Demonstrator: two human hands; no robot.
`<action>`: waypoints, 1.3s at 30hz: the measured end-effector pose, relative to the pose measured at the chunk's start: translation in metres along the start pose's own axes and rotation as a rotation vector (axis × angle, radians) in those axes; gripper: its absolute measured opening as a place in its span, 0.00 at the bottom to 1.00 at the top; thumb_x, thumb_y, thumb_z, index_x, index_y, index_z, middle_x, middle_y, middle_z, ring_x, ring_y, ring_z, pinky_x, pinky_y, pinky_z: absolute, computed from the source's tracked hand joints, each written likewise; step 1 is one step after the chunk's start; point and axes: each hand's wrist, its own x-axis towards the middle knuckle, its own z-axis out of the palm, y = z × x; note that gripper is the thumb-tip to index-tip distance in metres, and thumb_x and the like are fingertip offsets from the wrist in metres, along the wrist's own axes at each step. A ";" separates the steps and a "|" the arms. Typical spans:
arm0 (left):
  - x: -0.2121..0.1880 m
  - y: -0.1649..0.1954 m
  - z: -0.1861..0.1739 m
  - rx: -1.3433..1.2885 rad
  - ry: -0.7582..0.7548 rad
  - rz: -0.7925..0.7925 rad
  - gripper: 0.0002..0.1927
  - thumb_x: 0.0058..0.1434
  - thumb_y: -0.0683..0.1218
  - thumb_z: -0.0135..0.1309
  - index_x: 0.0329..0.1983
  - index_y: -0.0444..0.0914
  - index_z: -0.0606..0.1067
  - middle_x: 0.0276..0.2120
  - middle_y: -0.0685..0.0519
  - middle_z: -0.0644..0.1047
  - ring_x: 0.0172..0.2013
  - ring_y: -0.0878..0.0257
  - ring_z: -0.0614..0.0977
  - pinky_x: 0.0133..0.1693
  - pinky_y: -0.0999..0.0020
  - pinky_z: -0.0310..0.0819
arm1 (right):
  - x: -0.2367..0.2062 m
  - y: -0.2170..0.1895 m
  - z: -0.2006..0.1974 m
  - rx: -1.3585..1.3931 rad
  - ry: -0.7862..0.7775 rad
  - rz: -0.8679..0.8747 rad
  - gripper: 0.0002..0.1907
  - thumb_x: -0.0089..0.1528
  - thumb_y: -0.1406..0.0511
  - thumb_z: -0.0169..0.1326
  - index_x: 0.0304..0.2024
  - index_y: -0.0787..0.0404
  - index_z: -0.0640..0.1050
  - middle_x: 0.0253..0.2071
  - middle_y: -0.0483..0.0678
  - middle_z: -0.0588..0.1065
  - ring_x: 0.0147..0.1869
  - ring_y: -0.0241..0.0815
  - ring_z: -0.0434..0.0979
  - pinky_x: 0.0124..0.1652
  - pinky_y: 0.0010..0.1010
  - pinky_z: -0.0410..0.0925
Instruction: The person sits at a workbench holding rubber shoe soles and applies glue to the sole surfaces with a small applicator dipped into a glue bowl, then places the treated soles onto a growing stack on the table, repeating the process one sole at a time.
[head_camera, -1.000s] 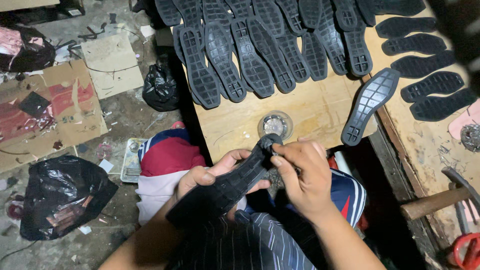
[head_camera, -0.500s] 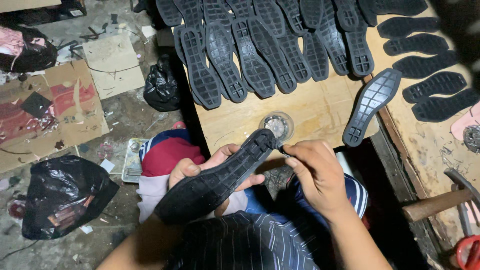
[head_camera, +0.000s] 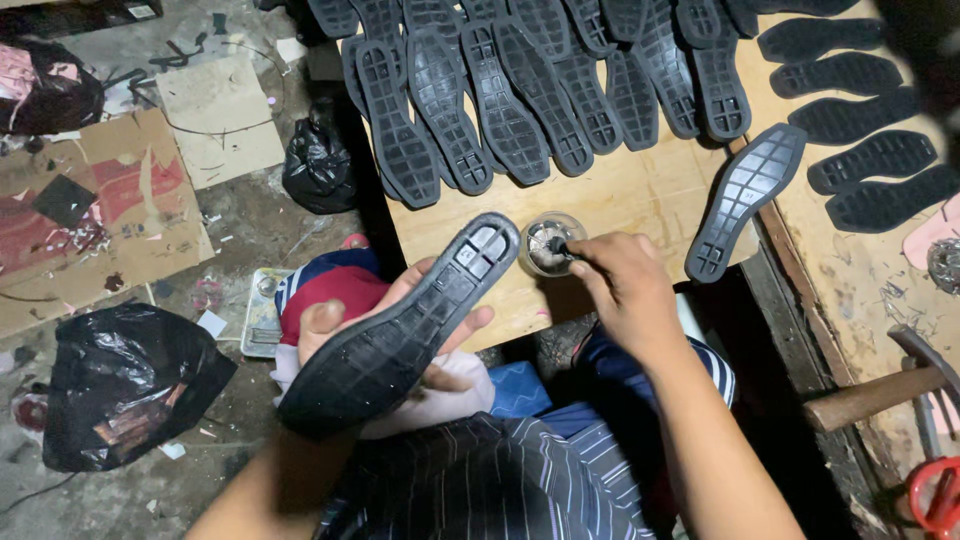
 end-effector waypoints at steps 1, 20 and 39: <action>0.000 -0.002 0.002 -0.051 -0.017 0.022 0.46 0.56 0.53 0.59 0.75 0.38 0.54 0.74 0.40 0.55 0.75 0.41 0.48 0.66 0.22 0.46 | 0.005 0.008 0.006 -0.061 -0.029 -0.052 0.12 0.59 0.69 0.62 0.46 0.60 0.82 0.41 0.50 0.77 0.47 0.54 0.74 0.49 0.41 0.66; 0.008 -0.007 -0.012 0.098 0.075 0.012 0.57 0.51 0.43 0.59 0.82 0.44 0.43 0.77 0.48 0.52 0.76 0.54 0.52 0.71 0.32 0.37 | -0.002 0.027 0.025 0.262 0.097 0.220 0.10 0.66 0.67 0.57 0.48 0.64 0.80 0.41 0.50 0.77 0.45 0.41 0.76 0.47 0.28 0.68; 0.010 -0.014 -0.014 0.103 0.048 -0.073 0.58 0.49 0.42 0.56 0.82 0.41 0.41 0.77 0.48 0.53 0.73 0.58 0.60 0.74 0.40 0.35 | -0.027 -0.038 -0.011 0.322 0.042 0.048 0.09 0.63 0.71 0.59 0.46 0.66 0.80 0.38 0.49 0.76 0.41 0.42 0.76 0.42 0.28 0.67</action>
